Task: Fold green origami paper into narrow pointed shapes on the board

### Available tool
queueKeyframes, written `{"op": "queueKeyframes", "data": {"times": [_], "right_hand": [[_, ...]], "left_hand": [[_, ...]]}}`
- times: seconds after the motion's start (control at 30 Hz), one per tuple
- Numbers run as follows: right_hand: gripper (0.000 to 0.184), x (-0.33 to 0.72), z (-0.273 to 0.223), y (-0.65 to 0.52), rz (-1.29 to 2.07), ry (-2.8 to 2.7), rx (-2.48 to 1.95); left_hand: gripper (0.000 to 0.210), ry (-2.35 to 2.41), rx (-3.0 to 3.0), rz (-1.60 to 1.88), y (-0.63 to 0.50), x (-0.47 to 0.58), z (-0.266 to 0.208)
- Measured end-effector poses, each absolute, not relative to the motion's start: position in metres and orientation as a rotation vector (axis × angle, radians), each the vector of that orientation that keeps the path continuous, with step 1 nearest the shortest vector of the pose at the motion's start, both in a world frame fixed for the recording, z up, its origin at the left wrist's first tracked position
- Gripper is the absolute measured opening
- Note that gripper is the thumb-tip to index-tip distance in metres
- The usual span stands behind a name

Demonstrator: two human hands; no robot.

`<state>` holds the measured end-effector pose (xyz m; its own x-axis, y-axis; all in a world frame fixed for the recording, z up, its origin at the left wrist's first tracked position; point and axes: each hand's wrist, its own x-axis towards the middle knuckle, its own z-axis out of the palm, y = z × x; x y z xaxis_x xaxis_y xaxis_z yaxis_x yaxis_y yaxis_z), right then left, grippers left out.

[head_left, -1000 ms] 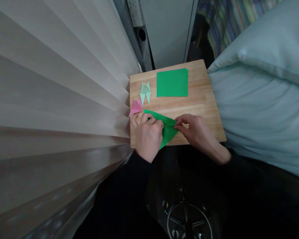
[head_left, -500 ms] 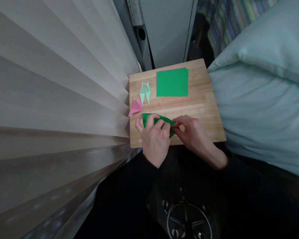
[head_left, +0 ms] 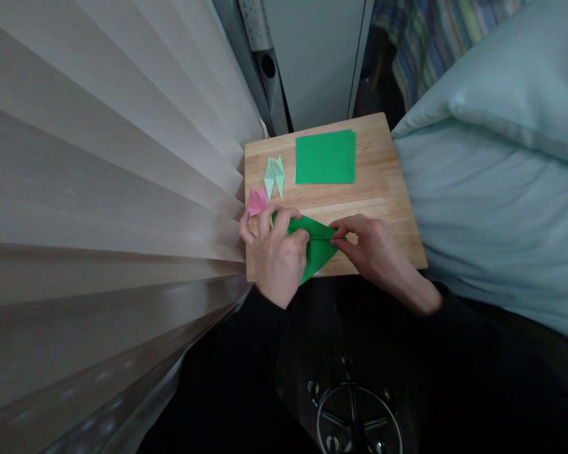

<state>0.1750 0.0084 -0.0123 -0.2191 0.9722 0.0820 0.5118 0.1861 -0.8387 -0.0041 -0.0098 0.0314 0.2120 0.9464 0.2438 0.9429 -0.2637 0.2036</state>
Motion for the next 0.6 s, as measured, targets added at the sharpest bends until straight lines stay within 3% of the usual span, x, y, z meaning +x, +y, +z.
{"op": "queueKeyframes", "data": {"times": [0.6], "right_hand": [[0.014,0.178,-0.011,0.013,1.045,-1.743,-1.426]], "left_hand": [[0.008,1.992,2.349,0.407,-0.005,-0.011,0.034]]}}
